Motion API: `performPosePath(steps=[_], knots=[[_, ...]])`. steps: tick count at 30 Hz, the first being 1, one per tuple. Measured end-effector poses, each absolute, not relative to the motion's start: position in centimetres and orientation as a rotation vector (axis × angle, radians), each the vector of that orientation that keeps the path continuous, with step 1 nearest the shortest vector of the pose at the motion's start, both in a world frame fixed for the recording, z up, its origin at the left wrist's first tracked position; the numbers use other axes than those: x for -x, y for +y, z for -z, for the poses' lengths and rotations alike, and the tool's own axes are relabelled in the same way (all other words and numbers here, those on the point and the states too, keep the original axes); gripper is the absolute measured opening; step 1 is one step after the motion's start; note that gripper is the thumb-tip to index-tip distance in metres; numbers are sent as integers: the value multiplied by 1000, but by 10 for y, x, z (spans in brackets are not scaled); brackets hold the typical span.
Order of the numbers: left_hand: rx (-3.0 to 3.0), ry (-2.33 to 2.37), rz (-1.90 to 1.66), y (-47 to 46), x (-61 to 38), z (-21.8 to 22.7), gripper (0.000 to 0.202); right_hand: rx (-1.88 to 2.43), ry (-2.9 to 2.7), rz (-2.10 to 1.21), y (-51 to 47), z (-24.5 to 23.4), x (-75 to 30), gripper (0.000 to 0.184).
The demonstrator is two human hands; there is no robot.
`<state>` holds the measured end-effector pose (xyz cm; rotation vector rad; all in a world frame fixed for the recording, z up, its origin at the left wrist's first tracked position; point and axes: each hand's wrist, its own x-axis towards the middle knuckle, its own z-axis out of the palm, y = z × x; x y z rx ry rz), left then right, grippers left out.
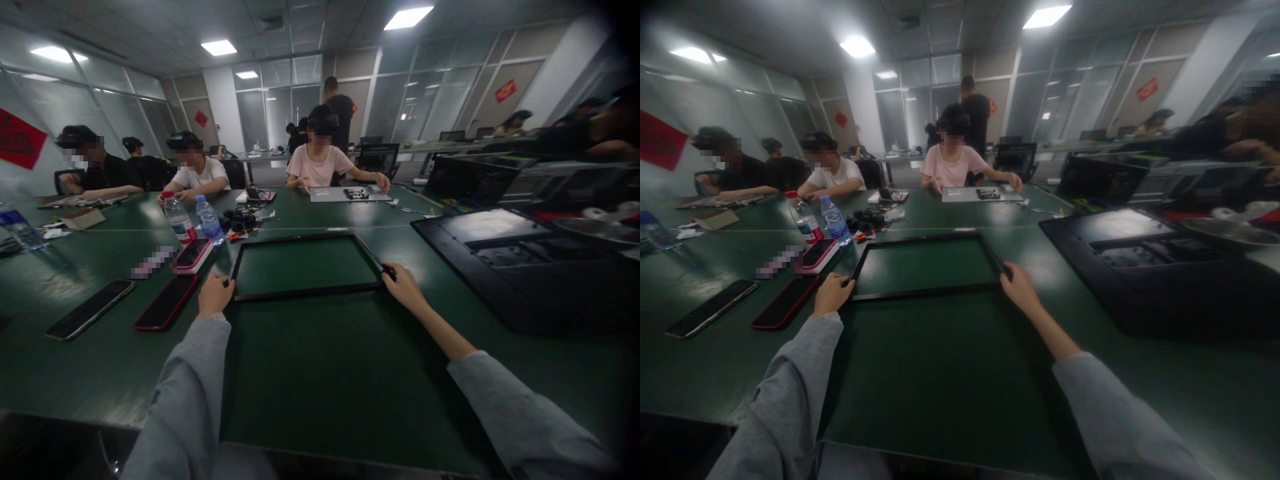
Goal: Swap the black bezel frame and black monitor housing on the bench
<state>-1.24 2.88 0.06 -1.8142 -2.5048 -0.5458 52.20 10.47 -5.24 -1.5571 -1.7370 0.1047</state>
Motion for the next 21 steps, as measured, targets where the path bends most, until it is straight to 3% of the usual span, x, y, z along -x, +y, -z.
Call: performPosePath(steps=[21], knots=[[1794, -2510, 532, 28, 11, -1, 43, 1560, -1758, -72, 99, 48, -518, 45]])
